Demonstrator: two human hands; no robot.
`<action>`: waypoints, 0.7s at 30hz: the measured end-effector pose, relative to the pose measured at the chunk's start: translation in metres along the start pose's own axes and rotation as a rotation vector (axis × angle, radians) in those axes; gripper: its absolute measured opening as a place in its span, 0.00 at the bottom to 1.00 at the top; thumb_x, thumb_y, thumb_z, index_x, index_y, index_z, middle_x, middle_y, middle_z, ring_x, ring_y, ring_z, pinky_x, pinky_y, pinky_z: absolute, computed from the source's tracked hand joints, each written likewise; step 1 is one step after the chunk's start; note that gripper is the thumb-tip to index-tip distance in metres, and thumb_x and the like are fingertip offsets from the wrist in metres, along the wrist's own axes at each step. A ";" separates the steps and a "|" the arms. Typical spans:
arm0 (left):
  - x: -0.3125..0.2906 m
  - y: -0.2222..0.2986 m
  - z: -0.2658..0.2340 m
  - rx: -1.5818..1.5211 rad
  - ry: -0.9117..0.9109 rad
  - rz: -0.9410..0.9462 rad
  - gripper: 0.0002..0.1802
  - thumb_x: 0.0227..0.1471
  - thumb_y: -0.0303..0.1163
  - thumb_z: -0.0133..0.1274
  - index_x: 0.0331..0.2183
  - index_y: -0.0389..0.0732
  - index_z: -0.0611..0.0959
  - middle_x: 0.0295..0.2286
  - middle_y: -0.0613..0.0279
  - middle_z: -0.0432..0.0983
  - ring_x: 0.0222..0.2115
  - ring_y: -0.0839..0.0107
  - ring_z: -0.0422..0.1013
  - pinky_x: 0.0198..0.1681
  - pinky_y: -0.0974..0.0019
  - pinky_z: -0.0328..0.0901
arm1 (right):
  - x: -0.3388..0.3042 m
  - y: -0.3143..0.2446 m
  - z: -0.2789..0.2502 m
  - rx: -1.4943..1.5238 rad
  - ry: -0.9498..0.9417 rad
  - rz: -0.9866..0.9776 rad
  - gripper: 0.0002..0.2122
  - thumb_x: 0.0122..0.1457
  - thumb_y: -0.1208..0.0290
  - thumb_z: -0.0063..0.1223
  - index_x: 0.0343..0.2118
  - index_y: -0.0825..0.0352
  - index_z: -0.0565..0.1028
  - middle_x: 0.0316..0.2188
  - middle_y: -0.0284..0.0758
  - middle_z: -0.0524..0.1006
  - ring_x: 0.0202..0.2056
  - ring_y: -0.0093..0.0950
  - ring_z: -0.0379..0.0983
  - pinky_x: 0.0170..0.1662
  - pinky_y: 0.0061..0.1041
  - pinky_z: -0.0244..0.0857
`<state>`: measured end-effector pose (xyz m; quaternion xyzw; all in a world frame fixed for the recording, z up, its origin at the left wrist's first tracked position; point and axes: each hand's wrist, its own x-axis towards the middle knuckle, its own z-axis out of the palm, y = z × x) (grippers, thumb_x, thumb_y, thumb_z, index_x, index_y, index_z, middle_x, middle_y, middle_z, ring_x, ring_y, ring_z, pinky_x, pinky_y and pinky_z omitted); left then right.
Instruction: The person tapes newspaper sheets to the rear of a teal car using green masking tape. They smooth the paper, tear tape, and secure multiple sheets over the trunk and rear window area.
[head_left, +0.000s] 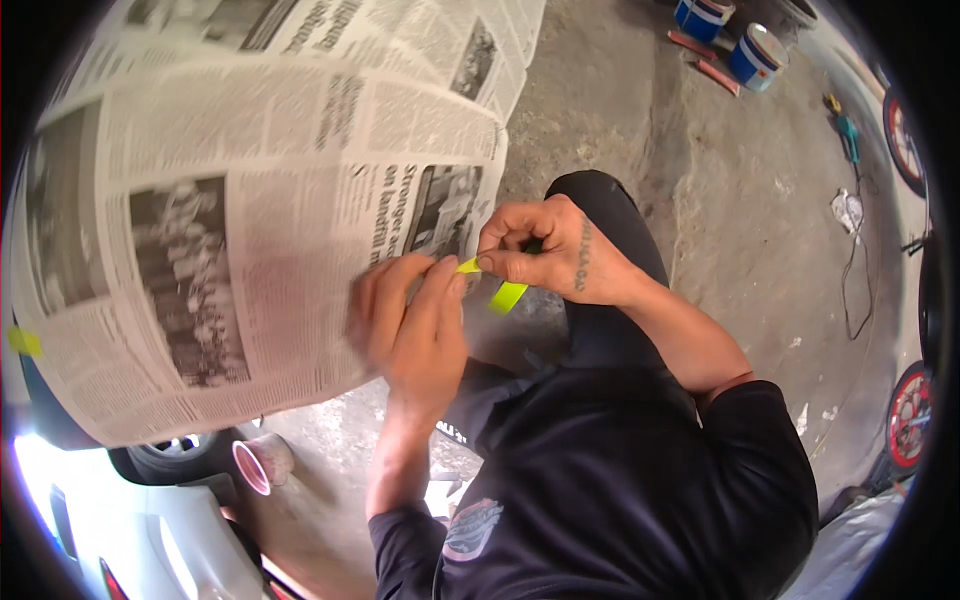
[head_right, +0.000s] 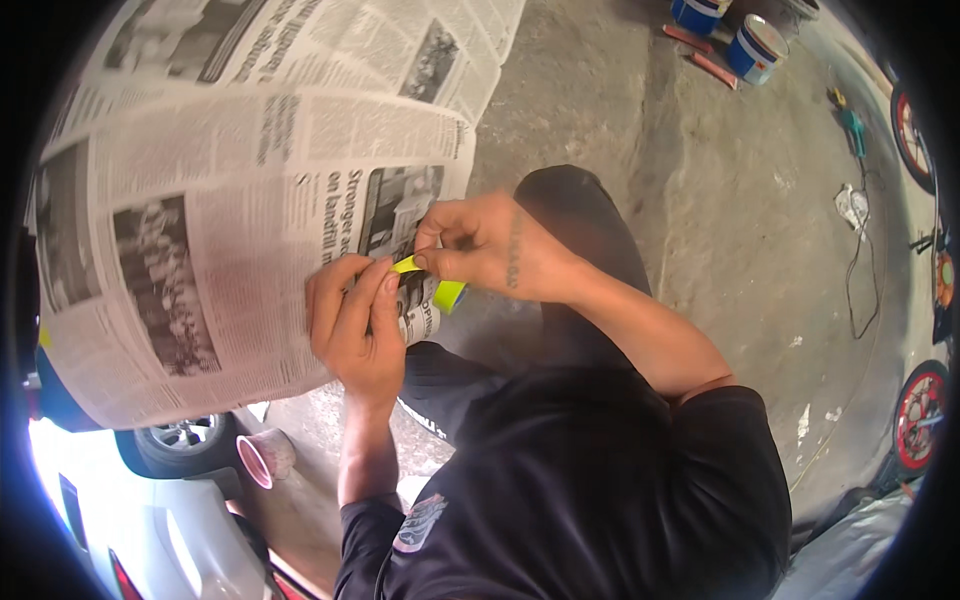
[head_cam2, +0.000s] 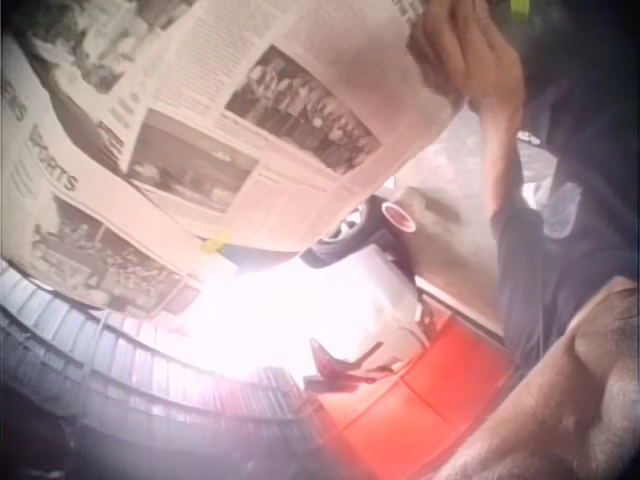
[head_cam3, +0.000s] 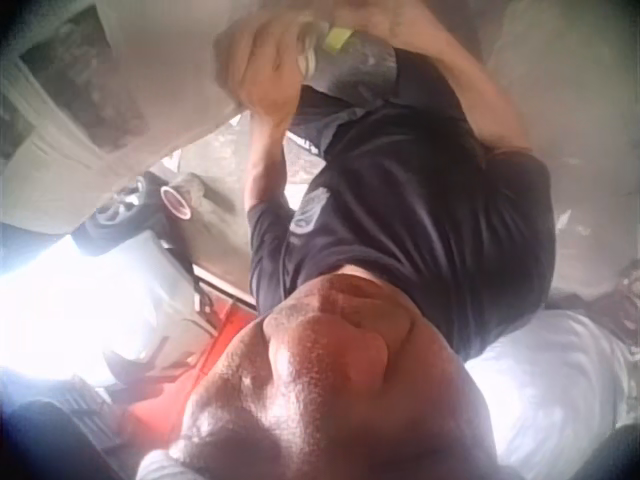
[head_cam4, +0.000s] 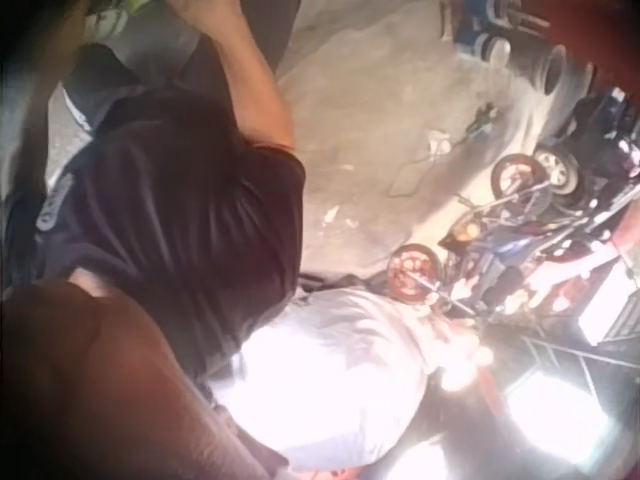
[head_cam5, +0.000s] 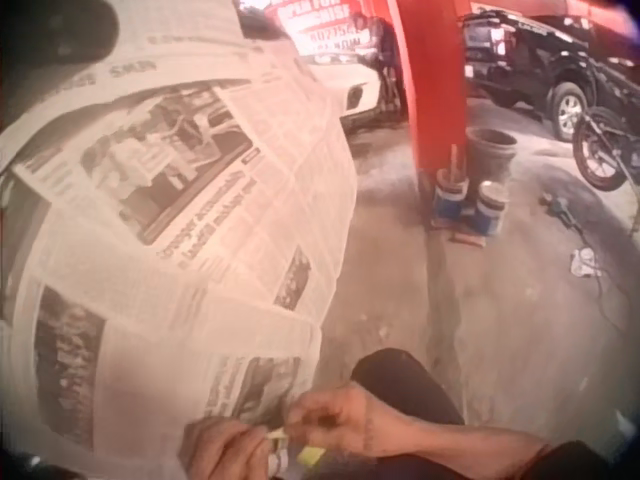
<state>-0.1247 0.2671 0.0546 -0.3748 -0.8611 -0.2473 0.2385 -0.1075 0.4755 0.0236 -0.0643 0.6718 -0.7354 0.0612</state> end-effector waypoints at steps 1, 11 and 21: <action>0.006 -0.001 0.000 0.091 -0.042 0.078 0.12 0.53 0.29 0.64 0.40 0.38 0.85 0.40 0.57 0.78 0.41 0.55 0.75 0.46 0.50 0.68 | 0.000 0.005 -0.009 -0.003 0.017 -0.027 0.04 0.60 0.75 0.62 0.33 0.70 0.79 0.17 0.25 0.73 0.22 0.12 0.64 0.26 0.19 0.57; 0.077 -0.034 0.013 0.830 -0.747 0.320 0.35 0.57 0.45 0.57 0.63 0.44 0.72 0.68 0.64 0.56 0.70 0.58 0.48 0.71 0.34 0.37 | 0.053 0.113 -0.063 0.353 0.108 -0.058 0.08 0.61 0.70 0.64 0.37 0.70 0.81 0.33 0.29 0.81 0.37 0.17 0.75 0.43 0.20 0.69; 0.106 -0.033 0.059 0.908 -0.917 0.467 0.38 0.57 0.50 0.55 0.64 0.42 0.70 0.69 0.67 0.54 0.71 0.62 0.46 0.73 0.39 0.37 | 0.127 0.129 -0.089 0.329 0.108 -0.221 0.07 0.61 0.71 0.65 0.38 0.69 0.81 0.33 0.29 0.82 0.36 0.18 0.76 0.44 0.21 0.70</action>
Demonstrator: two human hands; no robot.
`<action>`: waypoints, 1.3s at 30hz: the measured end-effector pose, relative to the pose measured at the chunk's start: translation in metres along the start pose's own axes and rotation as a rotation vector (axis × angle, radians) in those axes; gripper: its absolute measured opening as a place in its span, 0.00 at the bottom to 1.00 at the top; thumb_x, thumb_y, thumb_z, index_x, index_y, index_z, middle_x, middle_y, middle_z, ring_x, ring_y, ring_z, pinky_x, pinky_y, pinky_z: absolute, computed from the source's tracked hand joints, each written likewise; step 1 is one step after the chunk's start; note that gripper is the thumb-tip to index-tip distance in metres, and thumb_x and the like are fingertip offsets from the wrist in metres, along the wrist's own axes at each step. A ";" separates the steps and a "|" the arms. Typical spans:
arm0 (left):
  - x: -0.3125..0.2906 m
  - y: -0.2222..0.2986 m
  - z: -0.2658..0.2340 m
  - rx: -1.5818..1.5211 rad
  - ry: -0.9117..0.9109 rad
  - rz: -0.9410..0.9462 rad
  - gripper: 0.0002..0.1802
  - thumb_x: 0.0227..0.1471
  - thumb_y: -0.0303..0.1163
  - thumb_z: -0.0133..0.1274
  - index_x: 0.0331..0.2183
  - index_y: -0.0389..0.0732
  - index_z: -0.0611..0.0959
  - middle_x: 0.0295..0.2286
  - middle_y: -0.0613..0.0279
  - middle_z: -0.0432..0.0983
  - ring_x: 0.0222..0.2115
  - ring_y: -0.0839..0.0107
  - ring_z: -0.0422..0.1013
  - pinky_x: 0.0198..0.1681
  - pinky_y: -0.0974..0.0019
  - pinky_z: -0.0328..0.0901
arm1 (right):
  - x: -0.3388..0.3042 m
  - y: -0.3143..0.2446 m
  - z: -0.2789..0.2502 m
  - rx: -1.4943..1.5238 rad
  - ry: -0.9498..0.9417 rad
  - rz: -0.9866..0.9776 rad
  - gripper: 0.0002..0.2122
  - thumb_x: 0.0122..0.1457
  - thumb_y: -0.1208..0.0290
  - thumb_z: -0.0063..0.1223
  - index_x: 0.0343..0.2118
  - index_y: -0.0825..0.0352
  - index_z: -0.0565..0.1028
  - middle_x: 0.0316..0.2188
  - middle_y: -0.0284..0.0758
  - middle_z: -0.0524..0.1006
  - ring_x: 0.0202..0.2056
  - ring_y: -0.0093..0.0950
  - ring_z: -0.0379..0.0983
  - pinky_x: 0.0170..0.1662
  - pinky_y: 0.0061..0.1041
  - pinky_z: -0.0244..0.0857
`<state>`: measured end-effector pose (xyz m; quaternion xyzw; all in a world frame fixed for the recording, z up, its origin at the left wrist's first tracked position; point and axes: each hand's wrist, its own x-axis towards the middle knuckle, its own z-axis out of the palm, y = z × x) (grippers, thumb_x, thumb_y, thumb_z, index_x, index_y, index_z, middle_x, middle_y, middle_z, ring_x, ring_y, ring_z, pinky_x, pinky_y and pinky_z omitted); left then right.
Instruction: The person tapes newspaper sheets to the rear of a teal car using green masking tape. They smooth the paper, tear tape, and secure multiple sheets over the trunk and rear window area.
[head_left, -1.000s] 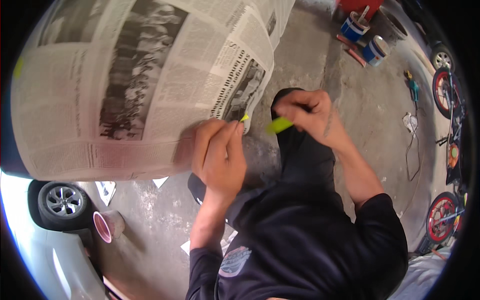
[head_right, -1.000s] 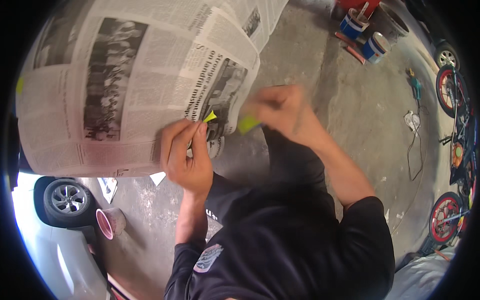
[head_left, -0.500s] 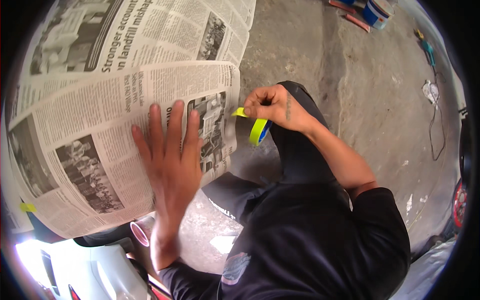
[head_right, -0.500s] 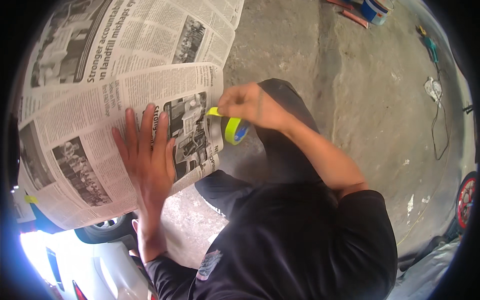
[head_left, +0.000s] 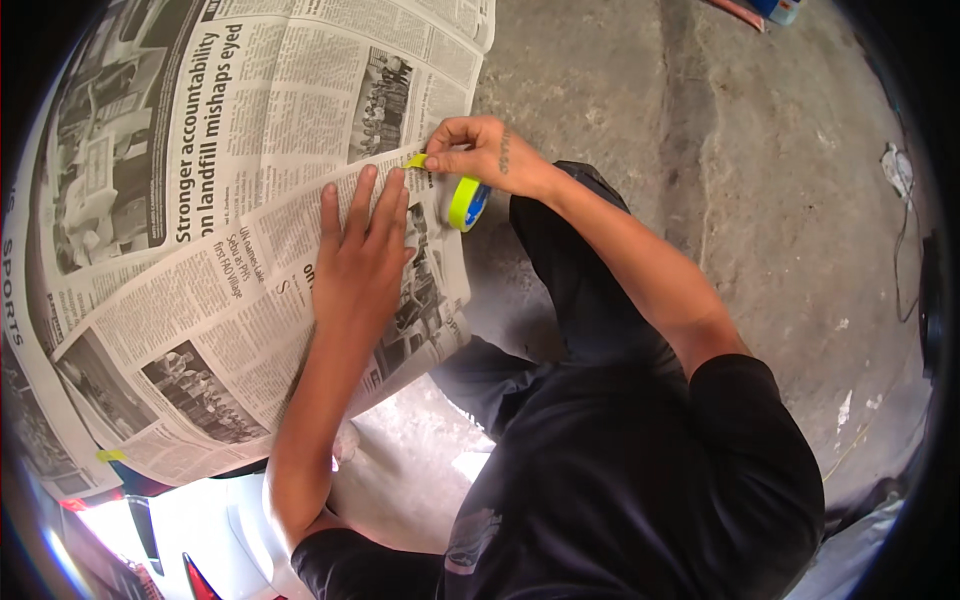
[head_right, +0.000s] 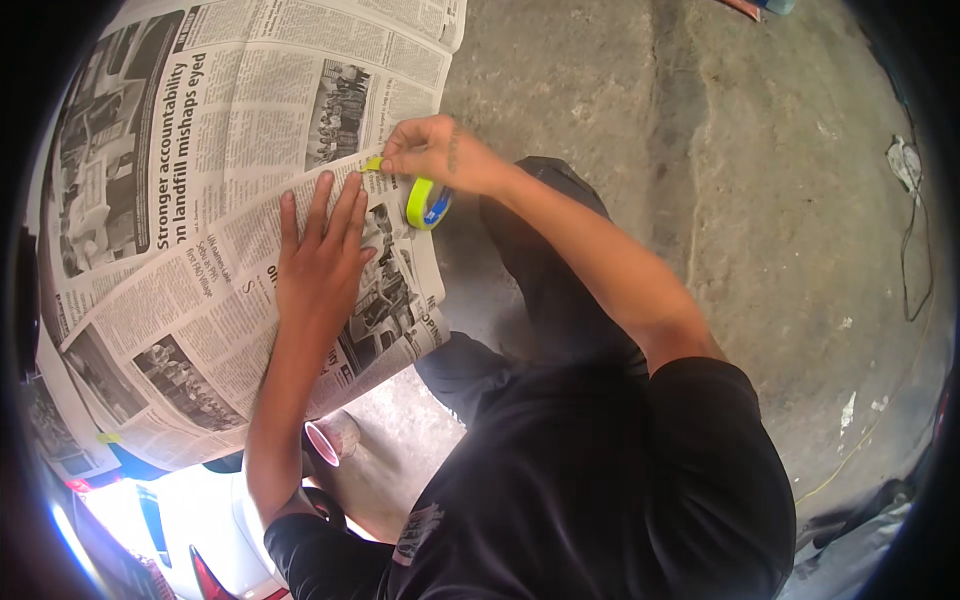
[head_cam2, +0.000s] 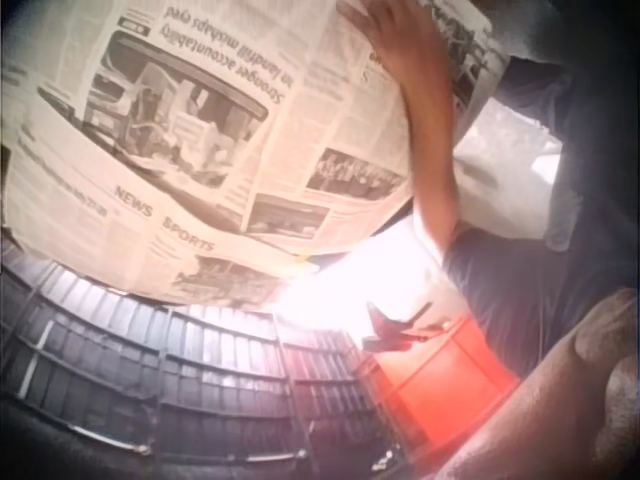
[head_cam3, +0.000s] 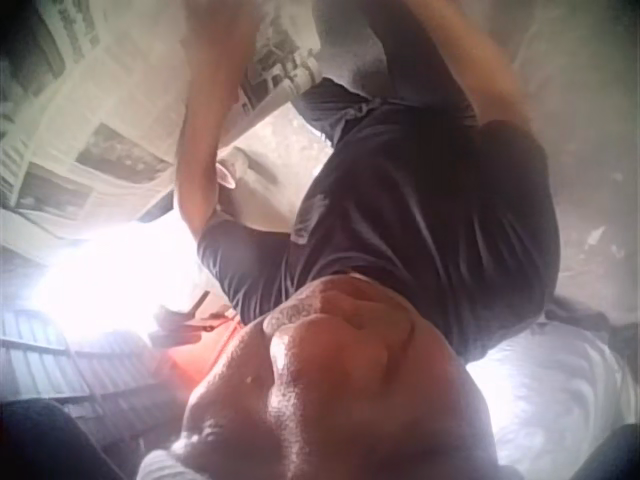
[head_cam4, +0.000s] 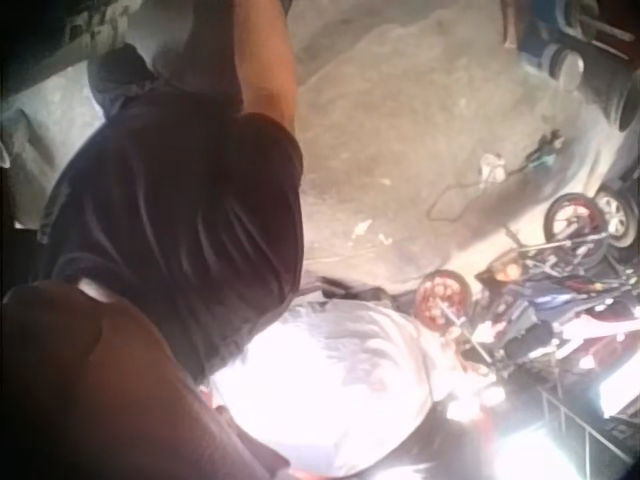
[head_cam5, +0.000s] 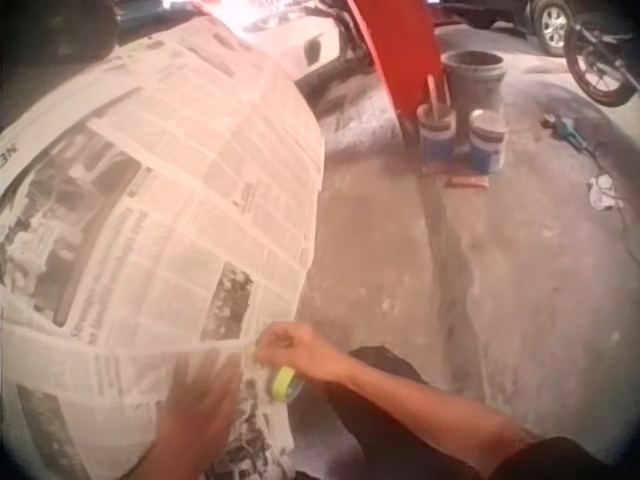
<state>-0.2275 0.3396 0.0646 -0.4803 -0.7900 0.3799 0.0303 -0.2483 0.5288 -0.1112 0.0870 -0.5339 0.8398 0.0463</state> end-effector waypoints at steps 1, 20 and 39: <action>0.005 0.002 0.000 0.025 -0.014 0.007 0.38 0.57 0.51 0.55 0.64 0.42 0.70 0.69 0.67 0.55 0.71 0.62 0.46 0.73 0.39 0.37 | 0.004 0.002 -0.002 -0.028 -0.011 -0.003 0.07 0.62 0.70 0.64 0.37 0.68 0.81 0.32 0.29 0.81 0.36 0.18 0.76 0.44 0.21 0.70; 0.033 0.011 -0.007 0.237 -0.014 0.066 0.30 0.61 0.46 0.50 0.63 0.49 0.72 0.68 0.65 0.57 0.64 0.57 0.59 0.68 0.34 0.45 | 0.033 -0.013 -0.021 -0.255 -0.061 -0.049 0.07 0.61 0.71 0.62 0.32 0.70 0.78 0.27 0.31 0.80 0.32 0.18 0.75 0.38 0.23 0.70; 0.050 0.008 0.012 0.268 0.117 0.021 0.26 0.58 0.43 0.53 0.52 0.37 0.82 0.59 0.60 0.65 0.60 0.62 0.60 0.63 0.43 0.52 | -0.034 -0.014 0.043 -0.578 0.169 -0.017 0.27 0.61 0.73 0.53 0.64 0.70 0.65 0.26 0.52 0.79 0.29 0.53 0.77 0.35 0.46 0.70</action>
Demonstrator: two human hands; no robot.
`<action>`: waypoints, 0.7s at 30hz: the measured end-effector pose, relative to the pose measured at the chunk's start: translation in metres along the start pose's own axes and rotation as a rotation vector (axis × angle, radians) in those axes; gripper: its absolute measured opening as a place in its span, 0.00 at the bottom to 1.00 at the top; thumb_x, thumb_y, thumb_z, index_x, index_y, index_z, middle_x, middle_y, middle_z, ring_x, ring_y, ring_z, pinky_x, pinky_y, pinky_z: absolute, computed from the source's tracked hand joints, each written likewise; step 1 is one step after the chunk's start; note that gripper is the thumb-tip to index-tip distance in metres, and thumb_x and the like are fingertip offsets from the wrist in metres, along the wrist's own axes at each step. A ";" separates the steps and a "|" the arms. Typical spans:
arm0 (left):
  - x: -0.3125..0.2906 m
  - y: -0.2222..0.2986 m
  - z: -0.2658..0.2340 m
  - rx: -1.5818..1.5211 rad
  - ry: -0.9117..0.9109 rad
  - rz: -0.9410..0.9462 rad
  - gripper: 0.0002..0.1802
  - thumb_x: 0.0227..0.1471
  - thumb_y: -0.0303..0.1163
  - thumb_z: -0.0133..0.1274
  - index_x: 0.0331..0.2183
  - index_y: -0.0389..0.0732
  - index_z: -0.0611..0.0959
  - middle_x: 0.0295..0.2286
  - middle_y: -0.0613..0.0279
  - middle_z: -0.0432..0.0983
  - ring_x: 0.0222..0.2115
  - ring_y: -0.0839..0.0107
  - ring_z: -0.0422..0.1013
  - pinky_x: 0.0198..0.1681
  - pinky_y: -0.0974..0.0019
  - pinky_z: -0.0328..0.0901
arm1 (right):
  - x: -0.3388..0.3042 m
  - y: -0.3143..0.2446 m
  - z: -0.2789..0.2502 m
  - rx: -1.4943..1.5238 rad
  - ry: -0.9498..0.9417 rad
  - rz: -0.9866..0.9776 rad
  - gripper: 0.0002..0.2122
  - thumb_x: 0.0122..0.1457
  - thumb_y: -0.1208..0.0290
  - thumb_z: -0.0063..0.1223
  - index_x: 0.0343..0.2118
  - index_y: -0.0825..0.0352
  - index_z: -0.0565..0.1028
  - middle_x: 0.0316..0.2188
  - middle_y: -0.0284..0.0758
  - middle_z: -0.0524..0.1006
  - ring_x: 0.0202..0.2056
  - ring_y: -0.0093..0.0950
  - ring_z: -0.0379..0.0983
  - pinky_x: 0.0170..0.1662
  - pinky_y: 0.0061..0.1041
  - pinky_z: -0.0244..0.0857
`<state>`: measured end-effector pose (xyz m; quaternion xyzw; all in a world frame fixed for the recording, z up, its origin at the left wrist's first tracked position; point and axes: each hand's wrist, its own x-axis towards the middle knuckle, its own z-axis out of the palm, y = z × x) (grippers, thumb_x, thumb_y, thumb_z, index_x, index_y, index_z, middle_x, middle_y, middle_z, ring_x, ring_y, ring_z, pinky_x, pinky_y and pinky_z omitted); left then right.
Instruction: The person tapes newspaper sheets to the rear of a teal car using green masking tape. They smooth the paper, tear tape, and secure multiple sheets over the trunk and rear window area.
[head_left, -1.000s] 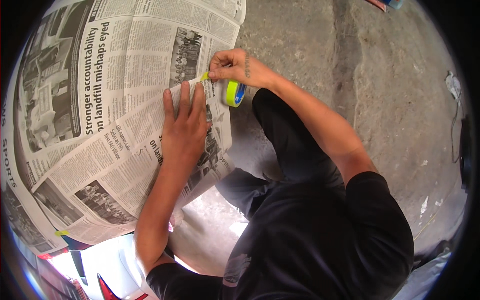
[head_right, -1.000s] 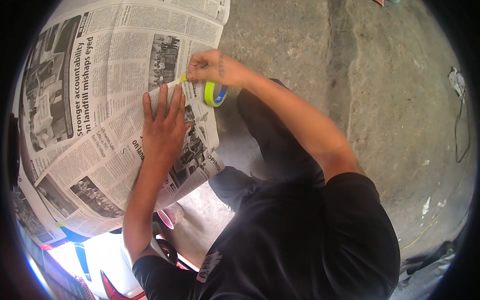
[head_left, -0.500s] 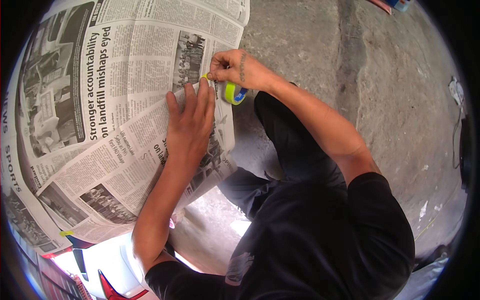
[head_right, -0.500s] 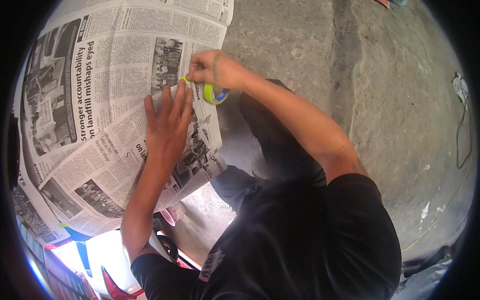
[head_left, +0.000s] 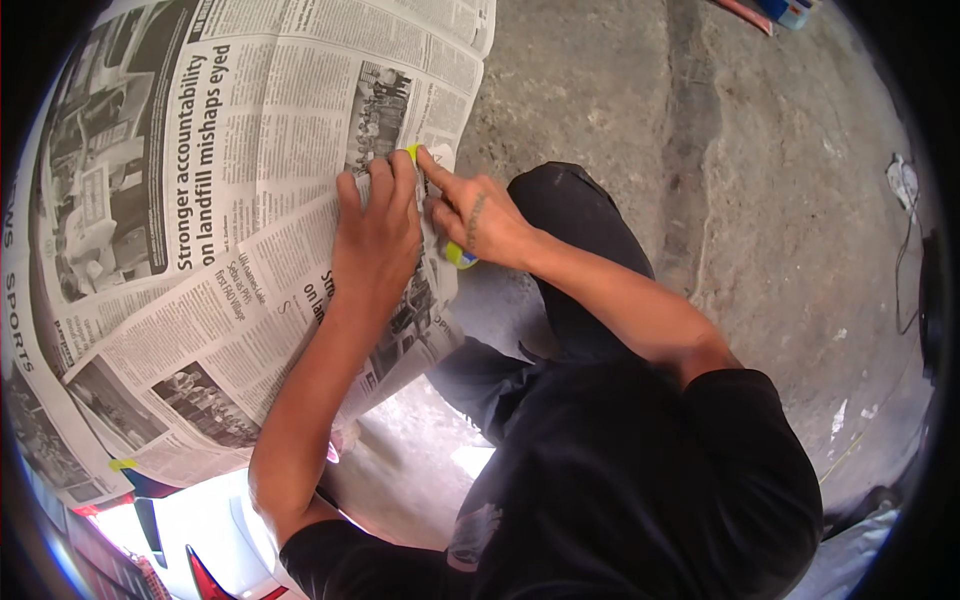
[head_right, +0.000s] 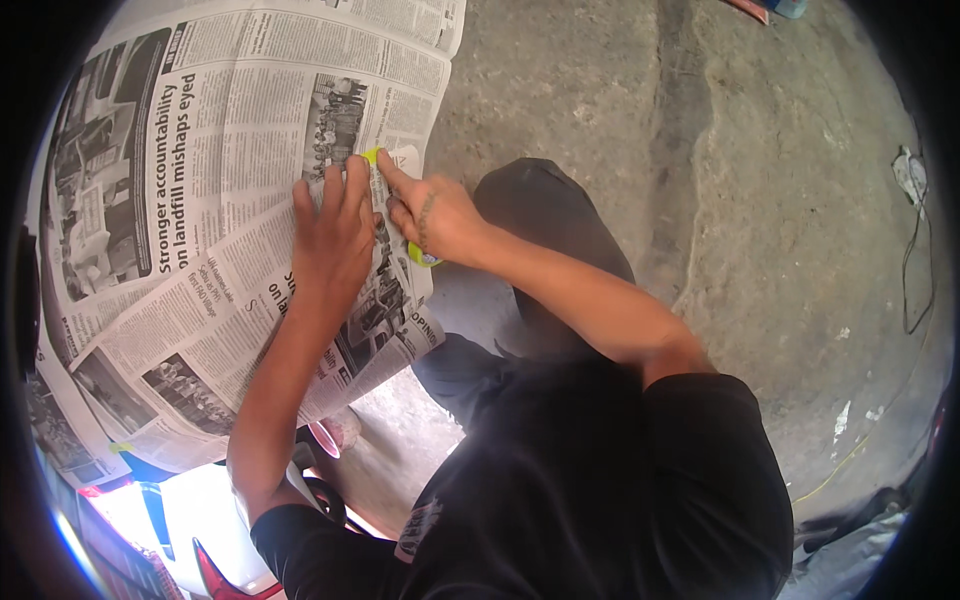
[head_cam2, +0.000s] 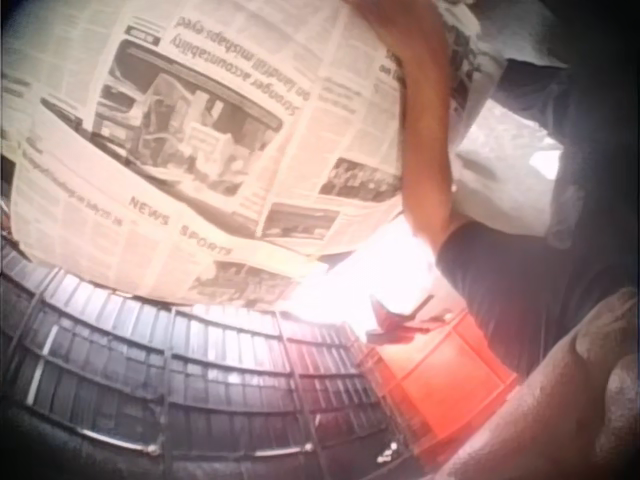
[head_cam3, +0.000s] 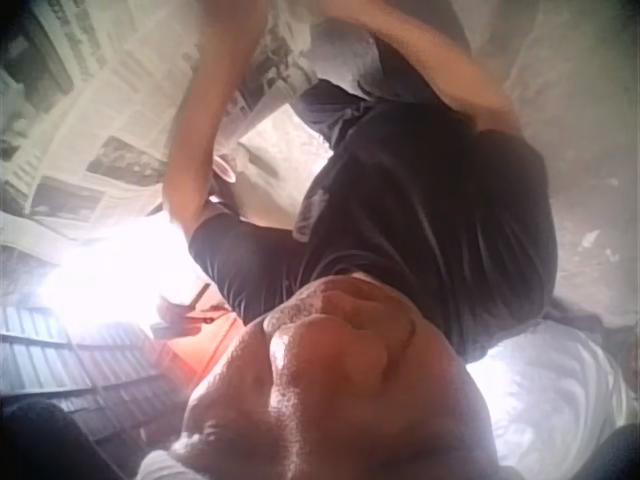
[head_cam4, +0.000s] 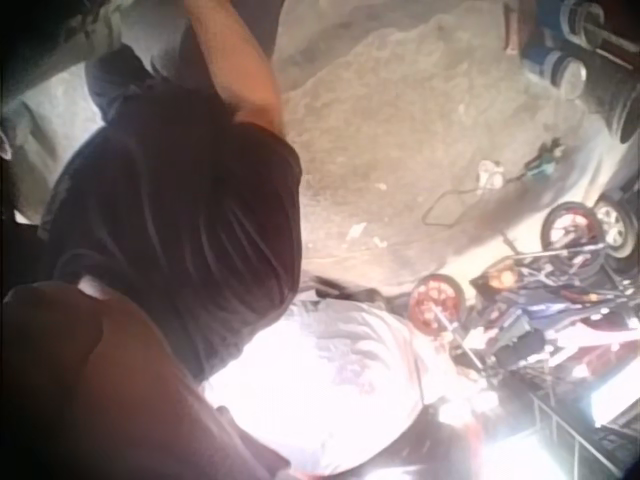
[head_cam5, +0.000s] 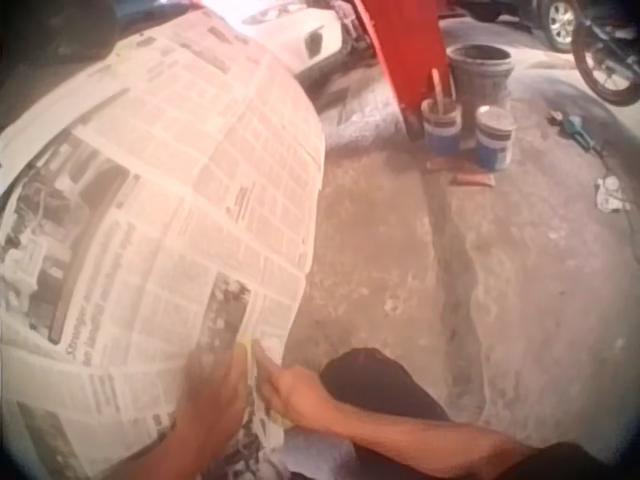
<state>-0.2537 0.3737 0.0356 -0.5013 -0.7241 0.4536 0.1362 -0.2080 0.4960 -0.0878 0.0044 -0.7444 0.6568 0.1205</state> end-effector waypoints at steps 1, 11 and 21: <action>-0.001 0.000 0.002 -0.017 0.017 -0.010 0.25 0.58 0.42 0.53 0.52 0.35 0.82 0.59 0.59 0.65 0.59 0.61 0.60 0.63 0.43 0.52 | 0.000 0.001 0.003 0.025 -0.005 0.015 0.26 0.61 0.72 0.53 0.63 0.71 0.66 0.27 0.53 0.79 0.29 0.53 0.77 0.35 0.46 0.70; -0.001 -0.007 -0.037 -0.534 0.378 -0.195 0.24 0.57 0.33 0.52 0.52 0.30 0.80 0.52 0.46 0.73 0.55 0.51 0.67 0.61 0.45 0.59 | -0.018 0.005 -0.054 0.170 -0.048 0.140 0.19 0.56 0.72 0.52 0.50 0.73 0.78 0.36 0.44 0.84 0.39 0.31 0.81 0.47 0.30 0.74; -0.079 0.063 -0.045 -2.033 0.479 -0.655 0.20 0.56 0.23 0.63 0.51 0.31 0.82 0.45 0.55 0.81 0.46 0.69 0.75 0.53 0.67 0.67 | -0.054 -0.083 -0.080 0.333 -0.176 -0.139 0.15 0.52 0.86 0.54 0.44 0.70 0.79 0.43 0.36 0.81 0.44 0.27 0.78 0.49 0.25 0.71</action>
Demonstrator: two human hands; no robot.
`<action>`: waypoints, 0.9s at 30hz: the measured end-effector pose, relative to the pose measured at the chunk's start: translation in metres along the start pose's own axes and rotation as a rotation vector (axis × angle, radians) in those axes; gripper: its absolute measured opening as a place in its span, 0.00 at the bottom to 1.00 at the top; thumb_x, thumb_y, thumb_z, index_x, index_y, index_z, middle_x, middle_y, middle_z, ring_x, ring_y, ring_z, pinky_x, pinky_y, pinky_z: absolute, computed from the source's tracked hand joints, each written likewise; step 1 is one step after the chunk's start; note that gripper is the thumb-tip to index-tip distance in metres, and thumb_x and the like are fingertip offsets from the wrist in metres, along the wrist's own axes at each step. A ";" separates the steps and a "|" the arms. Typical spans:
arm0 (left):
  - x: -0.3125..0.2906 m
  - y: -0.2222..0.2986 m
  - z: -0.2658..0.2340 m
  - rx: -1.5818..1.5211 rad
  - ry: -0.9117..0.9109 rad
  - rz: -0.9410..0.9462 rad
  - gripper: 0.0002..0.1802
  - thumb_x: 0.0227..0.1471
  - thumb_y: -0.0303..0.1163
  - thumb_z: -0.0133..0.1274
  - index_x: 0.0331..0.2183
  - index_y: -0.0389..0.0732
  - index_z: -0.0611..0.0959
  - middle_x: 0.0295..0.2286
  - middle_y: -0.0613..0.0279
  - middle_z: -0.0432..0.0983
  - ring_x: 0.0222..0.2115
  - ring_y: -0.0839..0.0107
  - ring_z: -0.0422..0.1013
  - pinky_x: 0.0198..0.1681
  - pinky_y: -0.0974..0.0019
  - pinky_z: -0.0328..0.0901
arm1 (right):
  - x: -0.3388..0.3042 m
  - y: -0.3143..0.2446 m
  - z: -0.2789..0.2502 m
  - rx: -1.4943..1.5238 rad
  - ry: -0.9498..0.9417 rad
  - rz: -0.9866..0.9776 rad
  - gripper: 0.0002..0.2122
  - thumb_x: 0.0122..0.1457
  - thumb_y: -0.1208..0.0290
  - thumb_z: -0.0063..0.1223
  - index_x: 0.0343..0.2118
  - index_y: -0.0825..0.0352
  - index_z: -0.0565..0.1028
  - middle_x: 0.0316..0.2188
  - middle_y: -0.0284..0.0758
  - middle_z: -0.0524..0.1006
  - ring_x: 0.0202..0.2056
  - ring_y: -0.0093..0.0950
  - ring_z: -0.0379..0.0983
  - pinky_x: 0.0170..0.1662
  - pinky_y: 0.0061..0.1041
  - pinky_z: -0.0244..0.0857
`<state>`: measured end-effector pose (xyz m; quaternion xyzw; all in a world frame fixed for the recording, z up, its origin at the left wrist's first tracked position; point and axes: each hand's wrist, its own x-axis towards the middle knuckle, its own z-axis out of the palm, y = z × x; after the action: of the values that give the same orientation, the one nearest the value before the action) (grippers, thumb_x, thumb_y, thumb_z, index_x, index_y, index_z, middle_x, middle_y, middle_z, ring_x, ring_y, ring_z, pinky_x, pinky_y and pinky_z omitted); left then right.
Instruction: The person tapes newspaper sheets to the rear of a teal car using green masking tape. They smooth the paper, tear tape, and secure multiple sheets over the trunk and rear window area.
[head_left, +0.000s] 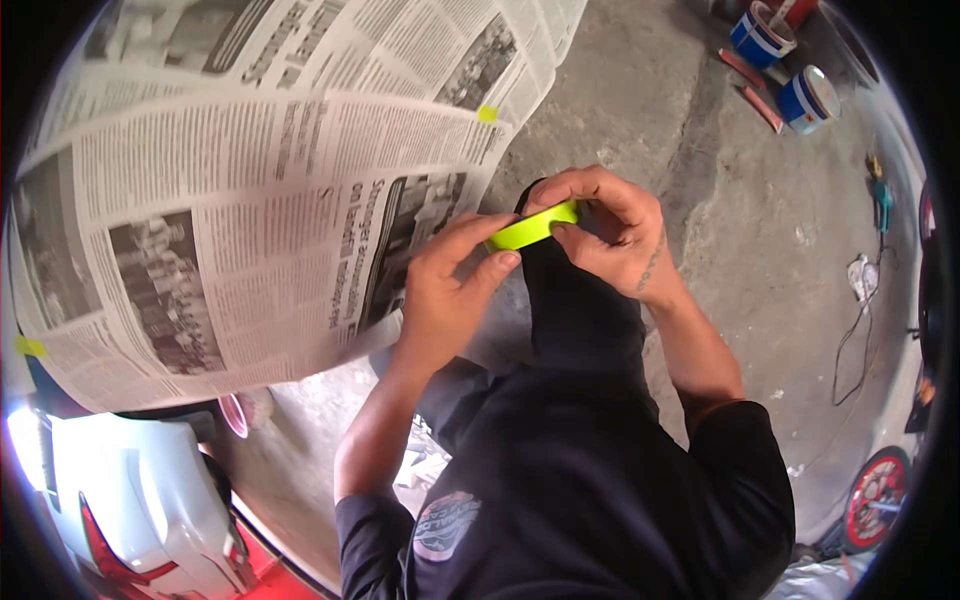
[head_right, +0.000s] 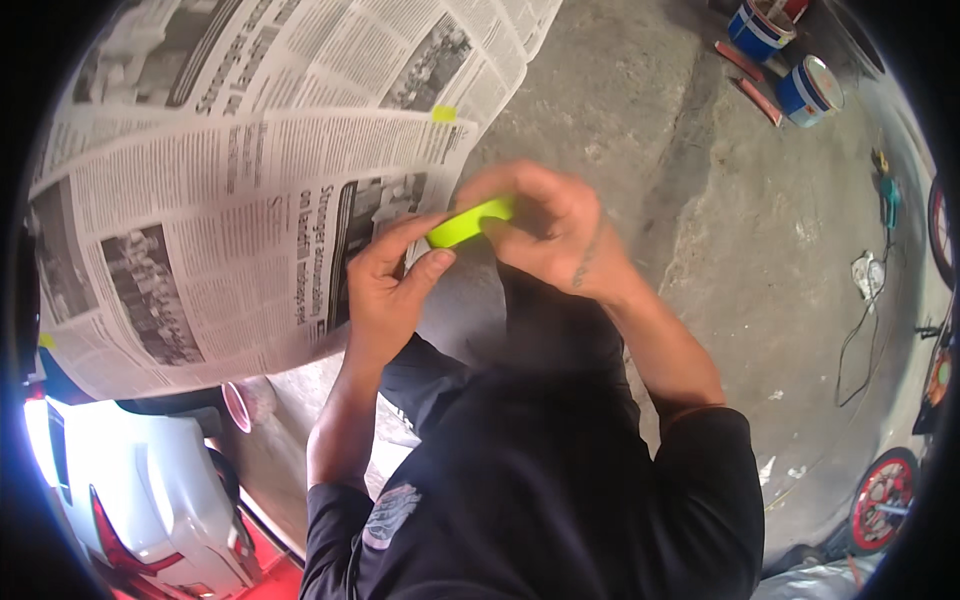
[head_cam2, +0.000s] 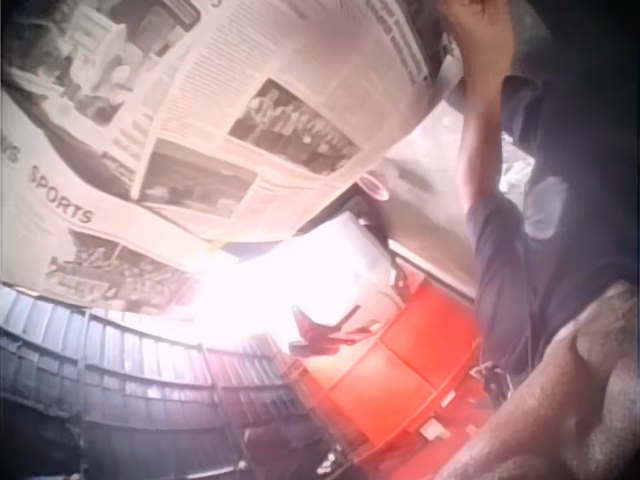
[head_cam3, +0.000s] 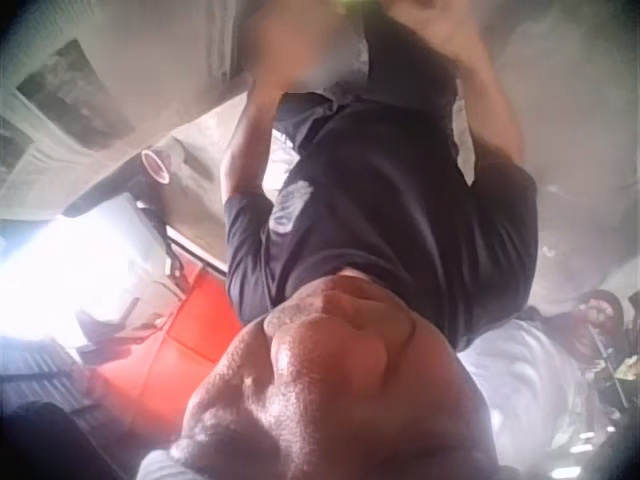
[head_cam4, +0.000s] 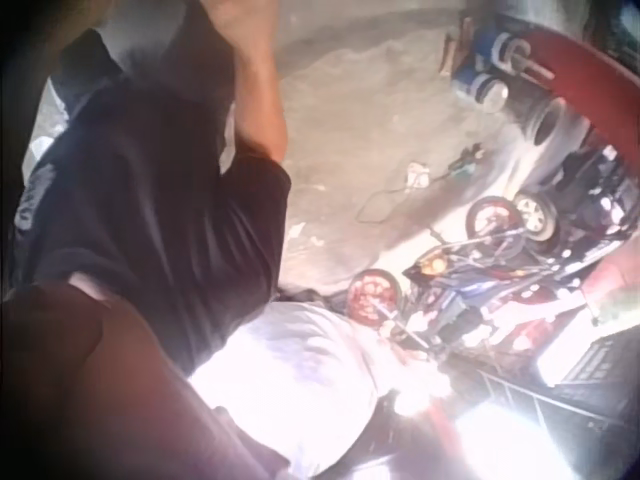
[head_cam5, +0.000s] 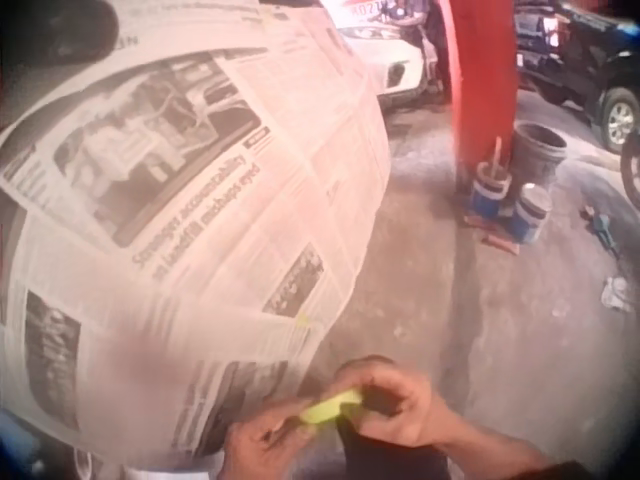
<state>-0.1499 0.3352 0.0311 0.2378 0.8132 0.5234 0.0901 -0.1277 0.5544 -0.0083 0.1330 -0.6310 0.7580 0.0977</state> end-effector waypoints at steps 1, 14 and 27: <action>-0.010 -0.012 0.000 -0.072 0.052 -0.042 0.18 0.56 0.22 0.63 0.49 0.30 0.82 0.42 0.57 0.80 0.43 0.73 0.74 0.49 0.71 0.67 | 0.001 -0.003 0.006 -0.105 0.001 -0.063 0.15 0.52 0.85 0.56 0.43 0.69 0.79 0.42 0.37 0.81 0.43 0.29 0.79 0.47 0.25 0.72; -0.094 -0.015 0.002 0.152 0.354 0.109 0.17 0.49 0.19 0.66 0.43 0.34 0.85 0.39 0.55 0.80 0.41 0.62 0.75 0.46 0.65 0.68 | -0.024 -0.016 0.075 -0.716 -0.099 -0.272 0.10 0.50 0.81 0.66 0.36 0.71 0.82 0.38 0.41 0.81 0.36 0.40 0.80 0.39 0.33 0.76; -0.185 -0.069 0.009 0.148 0.535 -0.089 0.13 0.48 0.29 0.65 0.39 0.43 0.84 0.34 0.63 0.77 0.43 0.60 0.72 0.57 0.43 0.55 | -0.057 0.022 0.149 -0.625 -0.358 0.127 0.04 0.55 0.83 0.59 0.33 0.74 0.79 0.38 0.41 0.81 0.36 0.31 0.80 0.41 0.25 0.72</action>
<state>-0.0054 0.2302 -0.0532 0.0612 0.8539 0.5022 -0.1223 -0.0694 0.4045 -0.0223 0.1880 -0.8463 0.4978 -0.0257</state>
